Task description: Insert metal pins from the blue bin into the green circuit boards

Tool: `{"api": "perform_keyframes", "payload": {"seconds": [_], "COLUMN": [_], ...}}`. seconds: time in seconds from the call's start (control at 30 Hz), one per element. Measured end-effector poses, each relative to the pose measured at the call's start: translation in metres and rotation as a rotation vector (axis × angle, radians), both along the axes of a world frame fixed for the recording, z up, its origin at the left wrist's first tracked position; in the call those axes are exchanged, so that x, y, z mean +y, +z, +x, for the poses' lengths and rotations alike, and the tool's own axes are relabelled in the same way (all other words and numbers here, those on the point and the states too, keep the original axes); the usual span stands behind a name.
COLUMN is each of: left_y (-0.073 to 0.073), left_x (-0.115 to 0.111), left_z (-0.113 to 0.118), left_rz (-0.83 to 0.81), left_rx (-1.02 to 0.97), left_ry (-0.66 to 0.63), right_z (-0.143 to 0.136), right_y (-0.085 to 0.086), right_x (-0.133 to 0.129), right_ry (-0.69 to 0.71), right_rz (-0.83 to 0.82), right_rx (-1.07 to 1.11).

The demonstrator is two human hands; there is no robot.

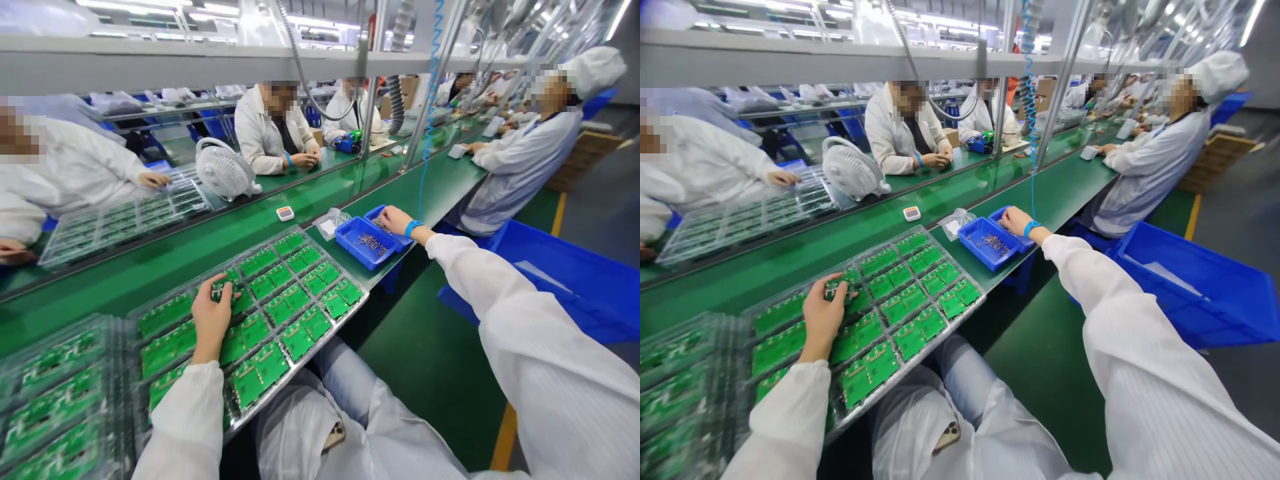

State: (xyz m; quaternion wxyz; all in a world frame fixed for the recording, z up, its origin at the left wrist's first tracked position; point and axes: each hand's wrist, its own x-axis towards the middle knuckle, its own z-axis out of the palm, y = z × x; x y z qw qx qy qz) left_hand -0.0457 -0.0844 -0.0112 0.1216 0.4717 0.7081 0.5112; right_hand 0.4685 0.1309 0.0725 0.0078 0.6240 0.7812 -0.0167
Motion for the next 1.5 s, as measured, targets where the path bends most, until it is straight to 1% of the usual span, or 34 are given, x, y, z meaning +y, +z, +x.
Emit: {"api": "perform_keyframes", "payload": {"seconds": [0.03, 0.1, 0.2, 0.27, 0.33, 0.4, 0.47, 0.53, 0.57, 0.67, 0.77, 0.83, 0.93, 1.13, 1.23, 1.37, 1.5], "left_y": [0.000, 0.001, 0.001, 0.000, -0.003, -0.007, -0.011, -0.012, -0.012, -0.011, -0.010, -0.010, -0.010, -0.011, -0.010, -0.010, -0.009], "left_x": [-0.001, -0.002, -0.003, -0.003, -0.002, -0.001, 0.001, 0.001, 0.002, 0.002, 0.001, 0.001, 0.001, 0.001, 0.001, 0.000, 0.001], "left_z": [0.002, 0.006, 0.008, 0.008, 0.006, 0.004, 0.003, 0.004, 0.005, 0.007, 0.007, 0.007, 0.007, 0.006, 0.007, 0.008, 0.008], "left_rz": [0.034, 0.090, 0.134, 0.153, 0.150, 0.132, 0.130, 0.157, 0.173, 0.204, 0.226, 0.228, 0.221, 0.210, 0.198, 0.176, 0.166], "left_rx": [-0.030, -0.114, -0.206, -0.213, -0.187, -0.151, -0.123, -0.107, -0.094, 0.009, 0.143, 0.176, 0.172, 0.181, 0.133, 0.049, 0.048], "left_ry": [0.000, -0.031, -0.110, -0.140, -0.161, -0.177, -0.184, -0.182, -0.183, -0.202, -0.224, -0.246, -0.263, -0.231, -0.209, -0.189, -0.156], "right_z": [-0.014, -0.050, -0.119, -0.169, -0.220, -0.268, -0.307, -0.337, -0.347, -0.362, -0.362, -0.360, -0.359, -0.360, -0.359, -0.360, -0.360], "right_y": [0.000, -0.007, -0.029, -0.046, -0.059, -0.066, -0.069, -0.071, -0.071, -0.077, -0.085, -0.089, -0.090, -0.090, -0.091, -0.091, -0.091], "right_x": [-0.004, -0.016, -0.041, -0.061, -0.079, -0.093, -0.100, -0.104, -0.105, -0.106, -0.105, -0.104, -0.101, -0.098, -0.098, -0.099, -0.100], "right_ry": [0.032, 0.116, 0.261, 0.359, 0.446, 0.488, 0.496, 0.490, 0.487, 0.467, 0.437, 0.433, 0.432, 0.421, 0.451, 0.470, 0.495], "right_rz": [0.002, -0.024, -0.113, -0.207, -0.407, -0.562, -0.644, -0.688, -0.702, -0.725, -0.739, -0.756, -0.814, -0.900, -0.926, -0.891, -0.863], "right_rx": [0.079, 0.251, 0.441, 0.595, 0.943, 1.149, 1.231, 1.266, 1.279, 1.315, 1.351, 1.366, 1.373, 1.401, 1.425, 1.414, 1.399]}}
